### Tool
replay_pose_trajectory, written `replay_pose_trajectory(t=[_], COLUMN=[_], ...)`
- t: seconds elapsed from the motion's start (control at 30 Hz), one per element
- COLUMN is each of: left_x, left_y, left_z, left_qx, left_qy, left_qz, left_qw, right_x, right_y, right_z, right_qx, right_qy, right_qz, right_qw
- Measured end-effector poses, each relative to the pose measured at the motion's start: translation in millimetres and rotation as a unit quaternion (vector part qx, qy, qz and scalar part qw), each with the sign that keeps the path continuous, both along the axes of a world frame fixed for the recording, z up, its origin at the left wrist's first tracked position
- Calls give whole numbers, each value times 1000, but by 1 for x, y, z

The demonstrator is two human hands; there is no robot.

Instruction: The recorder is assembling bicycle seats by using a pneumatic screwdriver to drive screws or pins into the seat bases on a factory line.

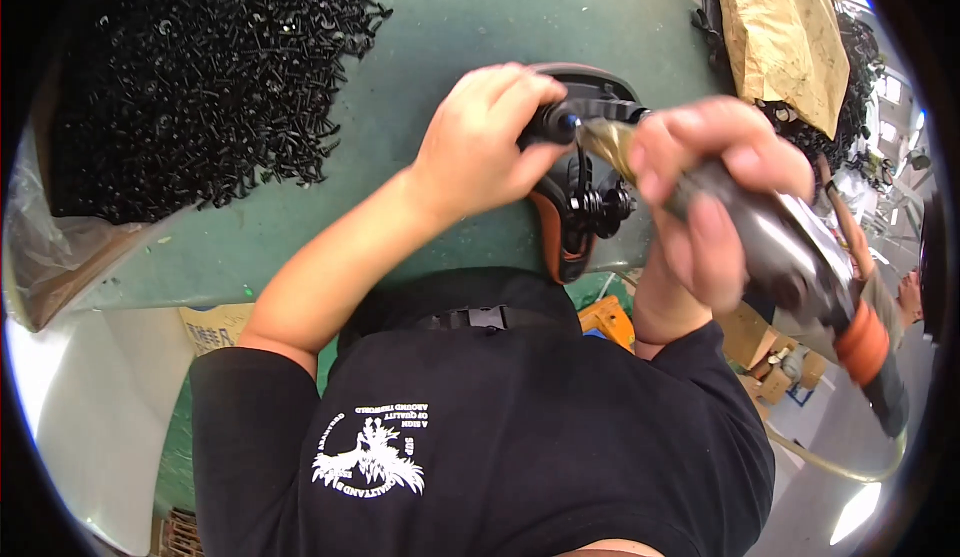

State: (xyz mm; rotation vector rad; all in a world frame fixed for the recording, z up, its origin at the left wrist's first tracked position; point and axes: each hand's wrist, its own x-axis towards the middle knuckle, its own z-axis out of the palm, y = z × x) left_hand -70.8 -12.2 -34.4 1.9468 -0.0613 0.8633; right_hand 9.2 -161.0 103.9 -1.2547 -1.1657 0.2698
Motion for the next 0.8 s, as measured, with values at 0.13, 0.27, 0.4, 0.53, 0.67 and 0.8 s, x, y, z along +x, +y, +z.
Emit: replay_pose_trajectory(t=[0.13,0.27,0.4,0.53,0.67,0.8], left_x=[-44,-38,-21,-16,-16,-28], left_y=[10,68,104,108,88,35], left_z=[27,11,1,11,30,57], left_qx=[19,158,290,314,99,-536], left_qy=[59,170,215,226,276,173], left_qz=[-84,161,189,189,148,-86], left_qw=[995,959,913,903,944,822], right_x=[-8,-1,0,0,-4,0], right_y=[-31,-48,-64,-86,-105,-114], right_z=[27,24,18,22,30,38], right_qx=[47,61,84,94,125,121], right_qy=[16,11,24,8,20,67], right_qz=[21,27,40,15,-4,51], right_qw=[999,998,995,995,992,989])
